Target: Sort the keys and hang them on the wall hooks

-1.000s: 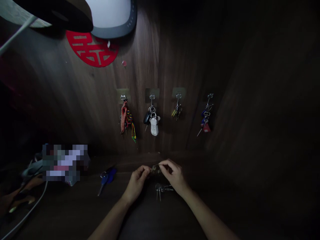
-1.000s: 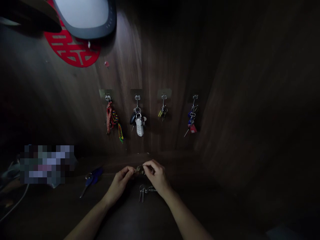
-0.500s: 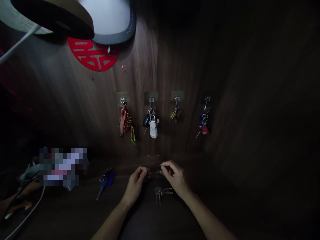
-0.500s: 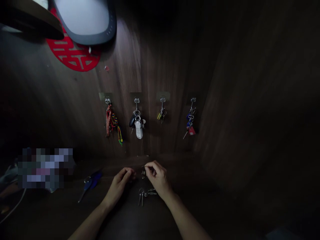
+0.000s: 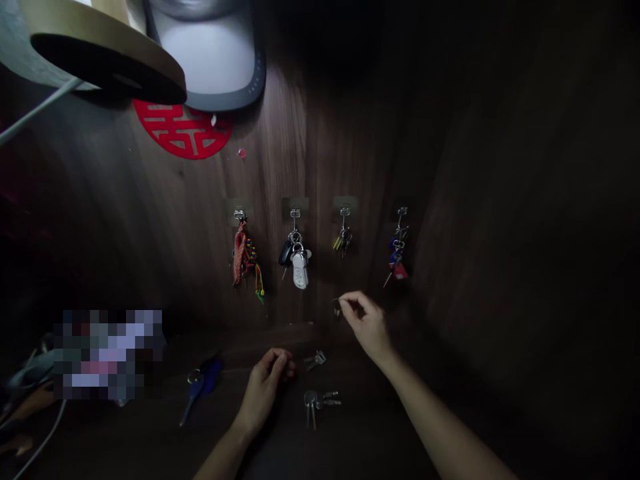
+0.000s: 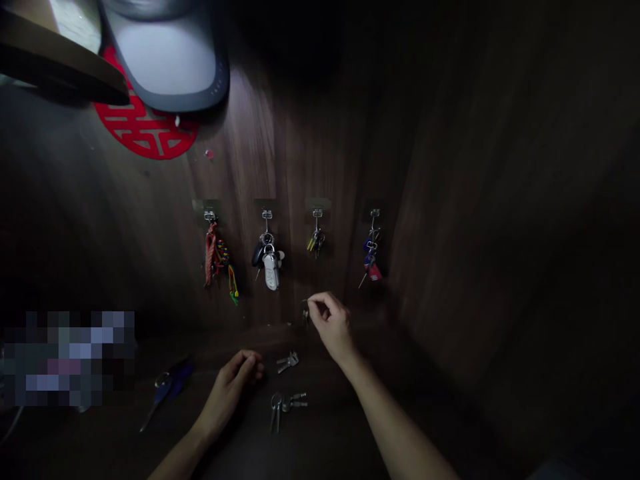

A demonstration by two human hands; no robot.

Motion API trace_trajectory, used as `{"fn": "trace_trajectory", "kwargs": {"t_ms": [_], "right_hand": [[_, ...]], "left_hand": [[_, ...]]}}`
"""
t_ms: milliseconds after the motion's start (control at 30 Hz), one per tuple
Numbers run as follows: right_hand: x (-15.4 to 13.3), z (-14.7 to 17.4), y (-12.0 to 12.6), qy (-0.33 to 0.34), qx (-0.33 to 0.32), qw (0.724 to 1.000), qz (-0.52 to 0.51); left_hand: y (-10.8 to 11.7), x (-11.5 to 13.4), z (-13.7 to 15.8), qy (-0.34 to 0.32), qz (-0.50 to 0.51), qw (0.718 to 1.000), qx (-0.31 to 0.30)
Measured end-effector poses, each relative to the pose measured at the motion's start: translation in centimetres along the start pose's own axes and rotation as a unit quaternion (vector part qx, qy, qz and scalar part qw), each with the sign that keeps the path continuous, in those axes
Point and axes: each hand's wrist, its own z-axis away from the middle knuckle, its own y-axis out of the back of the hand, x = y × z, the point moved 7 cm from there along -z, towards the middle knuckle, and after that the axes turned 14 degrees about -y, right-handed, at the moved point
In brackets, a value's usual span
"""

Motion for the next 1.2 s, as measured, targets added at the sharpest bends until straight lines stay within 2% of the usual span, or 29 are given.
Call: {"fn": "trace_trajectory", "kwargs": {"t_ms": [167,333,567,867,1200], "right_hand": [[-0.3,-4.3,1.4,-0.039,0.040,0.997,-0.053],[-1.7,-8.3,2.7,-0.031,0.073,0.994,-0.078],[-2.7,-11.8,3.0,-0.052,0.085,0.988,-0.121],[-1.8,-13.5,1.5,-0.094,0.084,0.981,-0.150],[-1.2,-12.2,0.9,-0.102,0.076,0.979,-0.158]], "left_hand": [[0.0,0.0,-0.1,-0.002,-0.003,1.000,-0.005],[-0.1,-0.6,-0.2,0.002,0.010,1.000,-0.015],[-0.1,-0.1,-0.1,0.002,0.002,1.000,-0.013],[-0.2,-0.4,-0.2,0.005,0.016,1.000,-0.021],[-0.1,-0.7,-0.2,0.003,0.010,1.000,-0.018]]}}
